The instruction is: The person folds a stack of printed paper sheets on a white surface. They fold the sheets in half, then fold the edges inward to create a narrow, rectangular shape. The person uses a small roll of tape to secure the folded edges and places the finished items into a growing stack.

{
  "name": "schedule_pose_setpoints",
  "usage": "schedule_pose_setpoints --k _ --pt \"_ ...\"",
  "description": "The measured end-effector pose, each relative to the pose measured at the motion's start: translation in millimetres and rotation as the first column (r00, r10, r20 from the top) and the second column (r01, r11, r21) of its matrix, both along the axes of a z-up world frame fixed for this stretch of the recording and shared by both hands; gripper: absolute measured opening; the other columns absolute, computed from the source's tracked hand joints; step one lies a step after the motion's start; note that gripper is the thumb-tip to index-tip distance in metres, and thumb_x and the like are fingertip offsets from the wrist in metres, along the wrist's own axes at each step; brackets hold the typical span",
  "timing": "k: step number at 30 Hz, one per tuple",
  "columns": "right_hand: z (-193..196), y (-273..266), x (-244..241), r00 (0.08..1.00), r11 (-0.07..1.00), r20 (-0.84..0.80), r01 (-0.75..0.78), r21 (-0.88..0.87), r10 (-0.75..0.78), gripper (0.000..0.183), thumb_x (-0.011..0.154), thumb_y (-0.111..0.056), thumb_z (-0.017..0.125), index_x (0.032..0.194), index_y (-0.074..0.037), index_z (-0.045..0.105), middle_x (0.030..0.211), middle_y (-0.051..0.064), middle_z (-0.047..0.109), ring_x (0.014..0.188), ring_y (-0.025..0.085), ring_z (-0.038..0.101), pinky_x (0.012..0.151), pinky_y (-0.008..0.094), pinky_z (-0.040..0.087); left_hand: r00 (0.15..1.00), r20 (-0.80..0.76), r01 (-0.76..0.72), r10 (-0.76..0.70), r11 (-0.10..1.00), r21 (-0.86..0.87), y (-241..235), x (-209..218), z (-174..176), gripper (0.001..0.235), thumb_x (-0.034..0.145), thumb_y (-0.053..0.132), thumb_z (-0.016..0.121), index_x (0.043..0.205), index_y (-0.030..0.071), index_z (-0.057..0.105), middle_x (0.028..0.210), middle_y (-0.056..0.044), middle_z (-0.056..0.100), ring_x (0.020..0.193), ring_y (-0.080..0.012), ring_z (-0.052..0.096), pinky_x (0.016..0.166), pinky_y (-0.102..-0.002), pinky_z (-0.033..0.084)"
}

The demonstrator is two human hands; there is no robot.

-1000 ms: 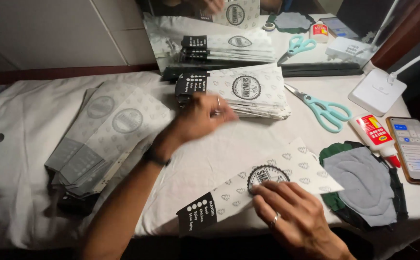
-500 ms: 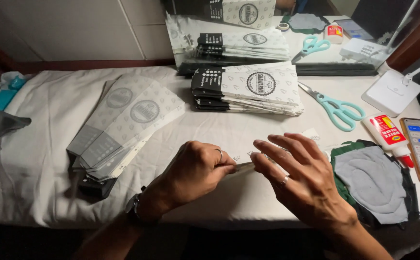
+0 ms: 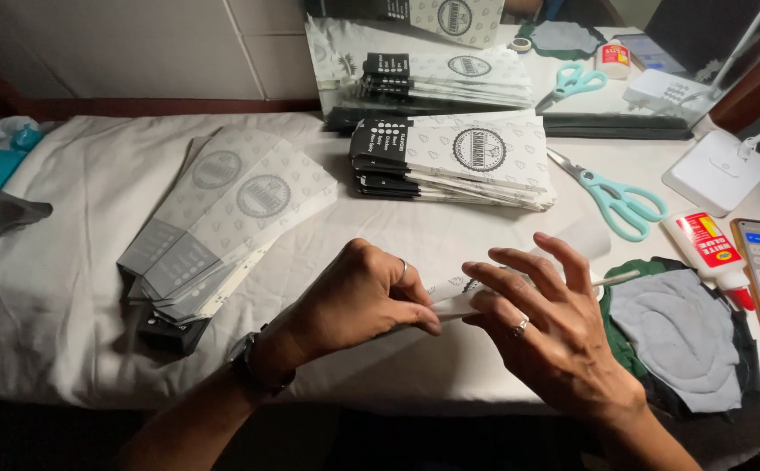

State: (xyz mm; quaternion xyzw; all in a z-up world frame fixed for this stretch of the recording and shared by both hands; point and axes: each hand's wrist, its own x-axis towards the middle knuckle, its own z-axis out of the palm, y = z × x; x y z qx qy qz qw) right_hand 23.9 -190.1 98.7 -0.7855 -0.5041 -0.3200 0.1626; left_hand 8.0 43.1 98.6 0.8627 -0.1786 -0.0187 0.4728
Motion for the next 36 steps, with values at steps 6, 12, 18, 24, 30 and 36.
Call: schedule_pose_setpoints --k 6,12,18,24,30,36 --pt "-3.0 -9.7 -11.4 0.982 0.991 0.184 -0.053 0.124 0.03 0.029 0.096 -0.004 0.075 0.075 -0.012 0.056 0.116 0.008 0.076 0.11 0.037 0.07 0.105 0.051 0.039 0.99 0.05 0.133 -0.131 0.99 -0.049 11.0 51.0 6.5 0.011 0.074 0.016 0.092 0.074 0.011 0.081 0.071 0.003 0.08 0.063 0.0002 0.064 0.058 -0.018 0.051" --pt "21.5 -23.4 -45.5 0.995 1.0 0.095 -0.01 0.006 0.009 0.007 0.096 -0.009 0.059 0.092 -0.003 0.059 0.1 0.013 0.076 0.081 0.026 0.075 0.065 0.03 0.056 0.622 0.782 -0.254 0.045 0.956 0.147 25.2 137.6 7.1 0.02 0.09 0.006 0.083 0.085 0.013 0.065 0.069 0.0 0.069 0.055 -0.0144 0.06 0.048 -0.035 0.043" --pt "-44.7 -95.6 -90.3 0.945 0.934 -0.179 0.216 -0.284 -0.273 0.049 0.094 -0.048 0.058 0.137 -0.025 0.058 0.139 -0.011 0.066 0.115 0.007 0.068 0.078 0.024 0.057 0.329 0.938 -0.478 -0.111 0.836 0.267 33.8 217.5 -9.7 0.036 0.084 0.005 0.093 0.094 0.016 0.06 0.058 0.002 0.056 0.057 -0.0166 0.054 0.047 -0.033 0.035" --pt "-4.9 -38.4 -71.2 0.968 0.967 -0.024 0.25 -0.041 -0.251 0.005 0.087 -0.014 0.065 0.082 -0.017 0.066 0.089 -0.004 0.079 0.068 0.014 0.071 0.057 0.029 0.054 0.159 0.967 -0.501 -0.201 0.827 0.255 29.7 230.3 -58.9 0.022 0.093 -0.013 0.063 0.105 0.005 0.063 0.07 -0.004 0.053 0.066 -0.0223 0.046 0.056 -0.036 0.037" --pt "-0.2 -33.4 -57.3 0.991 0.989 0.018 0.137 -0.064 -0.136 0.01 0.095 -0.023 0.068 0.088 -0.016 0.065 0.091 0.002 0.076 0.07 0.013 0.07 0.06 0.027 0.052 0.137 0.991 -0.576 0.002 0.814 0.078 39.6 244.1 -56.9 0.03 0.087 -0.007 0.086 0.109 0.005 0.07 0.064 -0.002 0.055 0.058 -0.0176 0.049 0.052 -0.034 0.042" --pt "-8.1 -40.2 -2.3 0.978 0.971 -0.141 -0.174 -0.165 0.152 0.026 0.105 -0.011 0.041 0.117 0.003 0.058 0.098 0.013 0.067 0.068 0.025 0.056 0.059 0.039 0.043 0.789 0.601 -0.38 0.125 0.869 0.318 49.9 280.3 -84.0 0.006 0.096 0.009 0.07 0.098 0.004 0.072 0.095 -0.016 0.078 0.084 -0.0363 0.073 0.06 -0.047 0.053"
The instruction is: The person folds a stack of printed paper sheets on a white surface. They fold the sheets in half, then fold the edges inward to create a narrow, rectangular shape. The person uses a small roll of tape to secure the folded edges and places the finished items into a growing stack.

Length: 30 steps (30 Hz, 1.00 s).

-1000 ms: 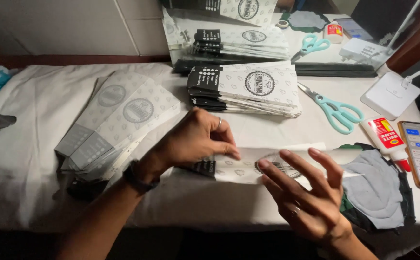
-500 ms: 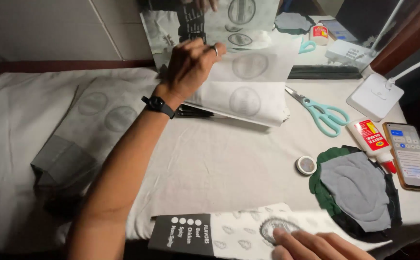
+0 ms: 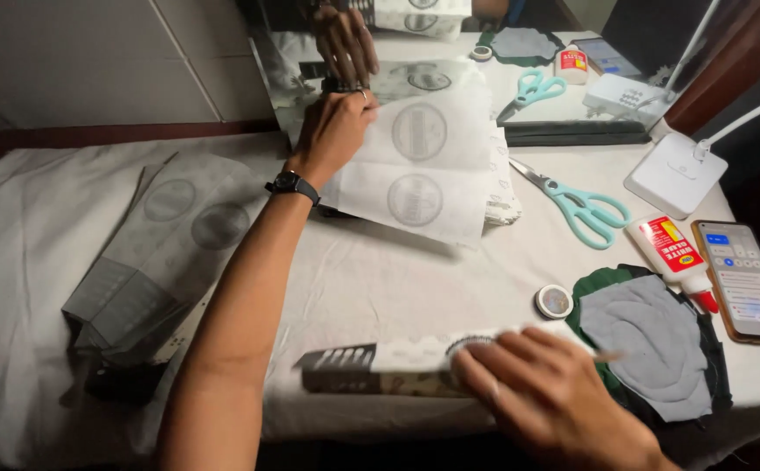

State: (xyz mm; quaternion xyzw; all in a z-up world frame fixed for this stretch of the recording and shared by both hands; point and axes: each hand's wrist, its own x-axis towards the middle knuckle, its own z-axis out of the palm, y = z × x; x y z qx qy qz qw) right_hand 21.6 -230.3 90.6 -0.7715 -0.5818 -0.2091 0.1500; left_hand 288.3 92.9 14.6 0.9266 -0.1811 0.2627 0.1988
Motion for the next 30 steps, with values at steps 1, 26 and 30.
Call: schedule_pose_setpoints --k 1,26,30 --pt "-2.4 7.8 12.8 1.0 1.0 0.002 -0.001 0.001 0.001 0.026 0.105 -0.011 0.041 0.117 0.003 0.058 0.098 0.013 0.067 0.068 0.025 0.056 0.059 0.039 0.043 1.0 0.002 -0.001 0.001 1.0 0.001 -2.7 -0.4 1.8 0.006 0.096 0.009 0.07 0.098 0.004 0.072 0.095 -0.016 0.078 0.084 -0.0363 0.073 0.06 -0.047 0.053" --pt "-86.2 69.1 190.6 0.822 0.835 -0.231 0.435 -0.336 -0.521 0.08 0.1 -0.063 0.046 0.16 -0.012 0.034 0.15 0.02 0.052 0.144 0.042 0.043 0.113 0.06 0.036 0.942 -0.335 0.041 -0.015 0.997 0.07 -8.7 -26.0 18.7 0.043 0.08 0.027 0.083 0.12 0.024 0.07 0.107 -0.01 0.075 0.104 -0.0368 0.07 0.09 -0.052 0.053" --pt "-89.8 60.0 192.5 0.874 0.884 -0.175 0.415 -0.215 -0.452 0.074 0.099 -0.053 0.056 0.155 -0.007 0.04 0.144 0.023 0.054 0.141 0.043 0.046 0.114 0.059 0.036 0.99 -0.035 0.142 -0.139 0.985 0.095 -16.1 -61.6 9.9 0.03 0.075 0.025 0.089 0.1 0.011 0.08 0.099 -0.009 0.076 0.09 -0.0344 0.068 0.078 -0.046 0.055"
